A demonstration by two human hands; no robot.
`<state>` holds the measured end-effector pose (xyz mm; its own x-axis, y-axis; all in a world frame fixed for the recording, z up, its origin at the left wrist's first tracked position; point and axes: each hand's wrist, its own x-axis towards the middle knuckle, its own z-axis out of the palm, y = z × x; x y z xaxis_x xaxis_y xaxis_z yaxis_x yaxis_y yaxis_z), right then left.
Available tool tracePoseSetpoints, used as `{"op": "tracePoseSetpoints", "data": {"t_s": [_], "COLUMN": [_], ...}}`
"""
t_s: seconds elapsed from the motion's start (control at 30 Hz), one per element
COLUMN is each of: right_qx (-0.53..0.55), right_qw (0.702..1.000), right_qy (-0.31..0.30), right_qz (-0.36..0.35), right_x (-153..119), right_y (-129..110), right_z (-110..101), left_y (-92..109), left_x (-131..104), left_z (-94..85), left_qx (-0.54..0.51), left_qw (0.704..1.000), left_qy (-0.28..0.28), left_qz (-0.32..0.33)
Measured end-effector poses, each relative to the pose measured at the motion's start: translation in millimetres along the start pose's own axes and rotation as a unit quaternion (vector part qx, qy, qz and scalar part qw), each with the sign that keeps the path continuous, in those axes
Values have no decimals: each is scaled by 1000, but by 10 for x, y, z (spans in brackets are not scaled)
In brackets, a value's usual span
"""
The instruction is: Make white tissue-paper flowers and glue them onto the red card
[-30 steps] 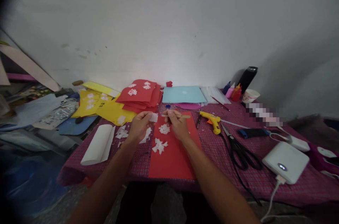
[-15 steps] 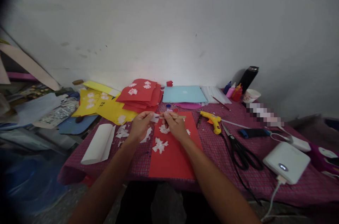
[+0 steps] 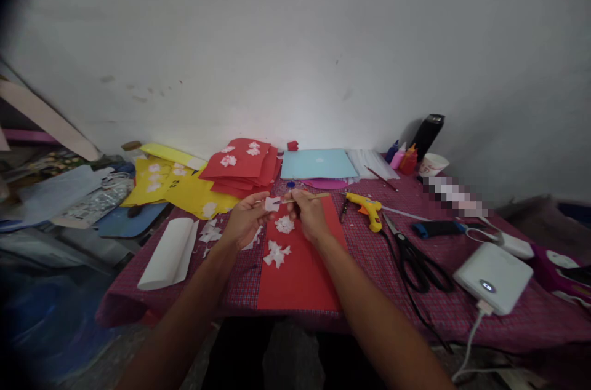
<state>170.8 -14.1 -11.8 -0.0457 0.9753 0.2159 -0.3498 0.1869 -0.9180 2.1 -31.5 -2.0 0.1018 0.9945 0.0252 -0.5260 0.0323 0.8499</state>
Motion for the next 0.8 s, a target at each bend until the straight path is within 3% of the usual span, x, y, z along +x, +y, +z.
{"op": "tracePoseSetpoints", "data": {"t_s": [0.37, 0.8], "right_qx": [-10, -6], "right_qw": [999, 998], "right_qy": [-27, -52], "right_qz": [20, 20], "right_x": [-42, -36], "right_y": [-33, -15], "right_z": [44, 45], "left_y": [-61, -31], "left_x": [35, -3], "left_z": [-63, -4], "left_qx": [46, 74], "left_qw": [999, 997], "left_qy": [18, 11], "left_qz": [8, -10]}}
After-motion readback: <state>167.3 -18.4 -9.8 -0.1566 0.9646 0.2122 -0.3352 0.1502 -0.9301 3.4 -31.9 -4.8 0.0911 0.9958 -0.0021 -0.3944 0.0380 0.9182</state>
